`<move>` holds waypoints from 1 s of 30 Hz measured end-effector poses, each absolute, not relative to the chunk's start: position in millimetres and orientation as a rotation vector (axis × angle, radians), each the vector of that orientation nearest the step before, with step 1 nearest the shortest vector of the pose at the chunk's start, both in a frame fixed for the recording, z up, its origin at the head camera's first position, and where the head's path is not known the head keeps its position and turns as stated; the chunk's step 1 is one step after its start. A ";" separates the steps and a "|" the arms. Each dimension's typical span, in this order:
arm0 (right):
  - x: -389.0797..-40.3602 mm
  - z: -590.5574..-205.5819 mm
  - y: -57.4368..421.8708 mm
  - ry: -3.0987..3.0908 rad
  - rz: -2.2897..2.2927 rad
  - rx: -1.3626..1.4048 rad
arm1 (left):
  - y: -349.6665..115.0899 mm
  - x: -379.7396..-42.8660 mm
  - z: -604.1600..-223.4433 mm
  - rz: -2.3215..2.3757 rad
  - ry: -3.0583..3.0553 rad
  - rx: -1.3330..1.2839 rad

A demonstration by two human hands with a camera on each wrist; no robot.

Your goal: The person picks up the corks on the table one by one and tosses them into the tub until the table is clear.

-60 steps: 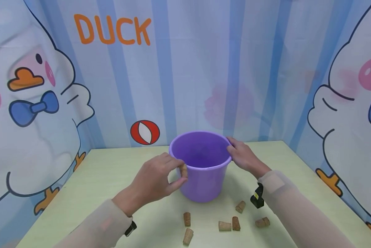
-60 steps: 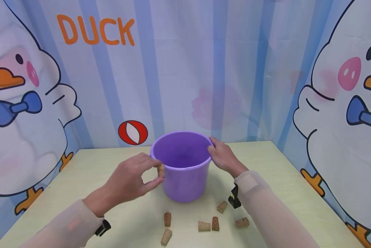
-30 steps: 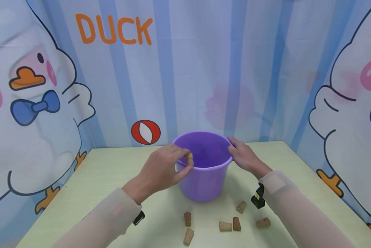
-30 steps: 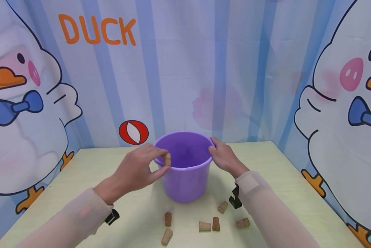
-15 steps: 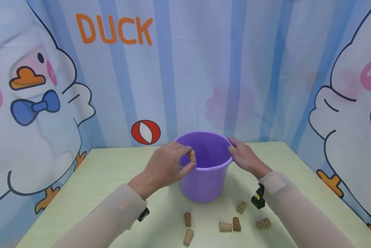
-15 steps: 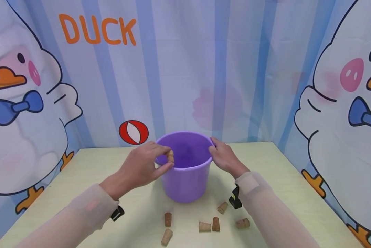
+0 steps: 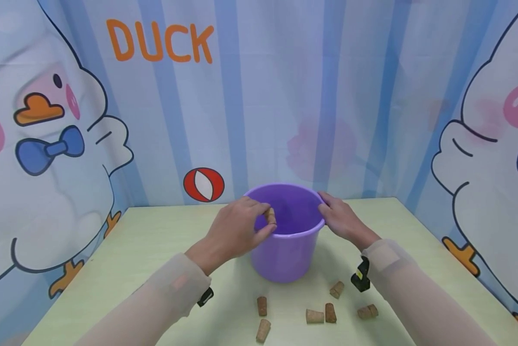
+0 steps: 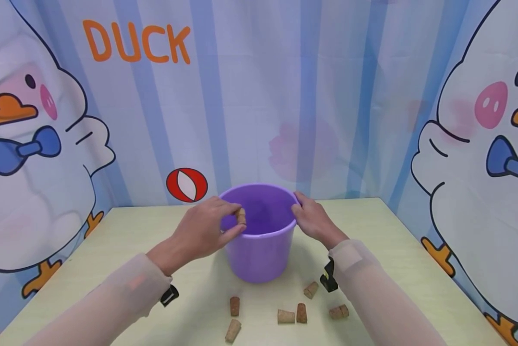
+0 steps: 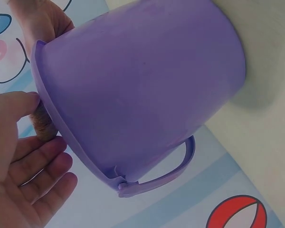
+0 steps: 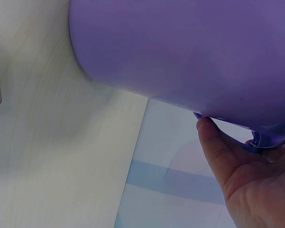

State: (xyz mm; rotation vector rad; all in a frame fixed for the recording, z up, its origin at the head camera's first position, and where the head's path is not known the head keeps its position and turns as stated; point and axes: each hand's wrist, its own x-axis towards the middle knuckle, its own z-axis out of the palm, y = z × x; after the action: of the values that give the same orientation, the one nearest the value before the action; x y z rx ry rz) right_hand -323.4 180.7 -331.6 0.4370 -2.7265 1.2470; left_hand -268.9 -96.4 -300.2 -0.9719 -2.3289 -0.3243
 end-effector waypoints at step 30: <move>-325.0 -332.3 180.3 -2.725 1.263 0.451 | -96.1 -266.8 -294.7 -0.368 -2.518 -0.873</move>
State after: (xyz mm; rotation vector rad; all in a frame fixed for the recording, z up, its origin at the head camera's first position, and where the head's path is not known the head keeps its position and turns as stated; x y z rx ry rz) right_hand -325.0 180.3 -332.3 0.4509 -2.7246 1.2635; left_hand -266.8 -96.1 -294.7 -0.8727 -2.5176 -0.3678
